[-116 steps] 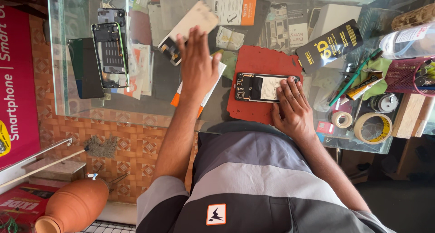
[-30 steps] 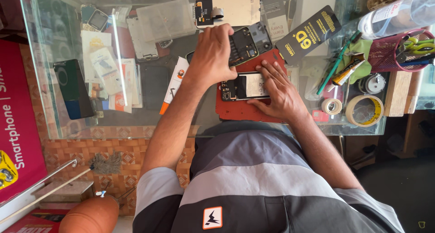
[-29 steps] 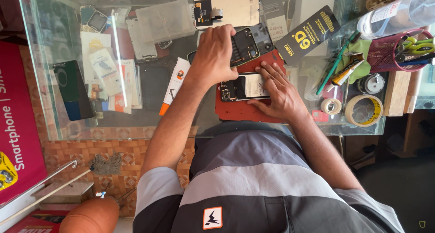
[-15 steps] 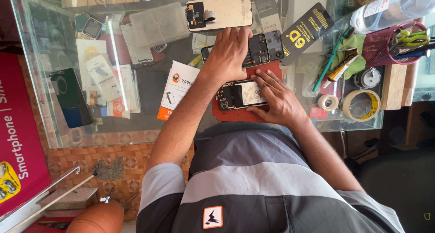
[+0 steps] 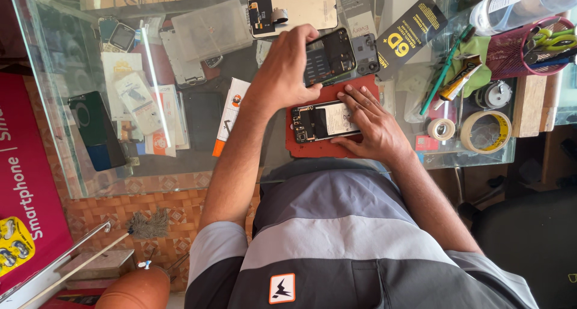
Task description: The person assembles a smartphone by installing a new battery and connecting the display assembly. They place the battery into the chassis, connect the ribbon cables, and align the screen components. The person works on a glass table with various tools and parts visible.
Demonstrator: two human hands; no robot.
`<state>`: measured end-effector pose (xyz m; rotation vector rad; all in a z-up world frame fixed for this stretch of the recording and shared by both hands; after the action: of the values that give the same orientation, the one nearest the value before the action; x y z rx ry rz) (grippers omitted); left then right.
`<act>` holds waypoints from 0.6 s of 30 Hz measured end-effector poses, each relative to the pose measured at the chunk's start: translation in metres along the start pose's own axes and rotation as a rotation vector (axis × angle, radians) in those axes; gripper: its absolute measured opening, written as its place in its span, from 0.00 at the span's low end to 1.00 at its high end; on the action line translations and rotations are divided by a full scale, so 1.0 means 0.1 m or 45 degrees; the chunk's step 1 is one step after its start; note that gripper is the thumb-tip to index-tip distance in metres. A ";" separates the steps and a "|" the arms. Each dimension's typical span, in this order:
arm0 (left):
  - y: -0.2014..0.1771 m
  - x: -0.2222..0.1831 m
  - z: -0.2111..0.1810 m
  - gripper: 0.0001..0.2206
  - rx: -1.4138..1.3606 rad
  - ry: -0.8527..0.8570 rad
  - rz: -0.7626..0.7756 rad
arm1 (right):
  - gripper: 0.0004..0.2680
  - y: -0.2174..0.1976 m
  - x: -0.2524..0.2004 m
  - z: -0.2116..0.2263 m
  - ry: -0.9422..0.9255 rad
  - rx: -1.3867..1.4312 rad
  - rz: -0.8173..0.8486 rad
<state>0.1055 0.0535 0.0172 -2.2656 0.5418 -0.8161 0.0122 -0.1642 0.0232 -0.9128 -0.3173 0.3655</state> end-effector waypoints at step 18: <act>-0.25 -0.68 0.01 0.43 -1.849 -0.020 -0.759 | 0.12 0.07 -0.20 0.19 0.453 0.751 -0.289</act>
<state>0.0612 0.1097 0.0061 -3.8959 0.5084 -0.7374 -0.0143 -0.1557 0.0264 -0.3428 0.0228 0.0698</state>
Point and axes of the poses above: each hand's wrist, its own x-axis towards the middle knuckle, its own y-axis out of the palm, z = x × y, the point moved 3 cm from there along x, towards the middle knuckle, and after that the axes turned 14 degrees about y, right-handed, at the moved point
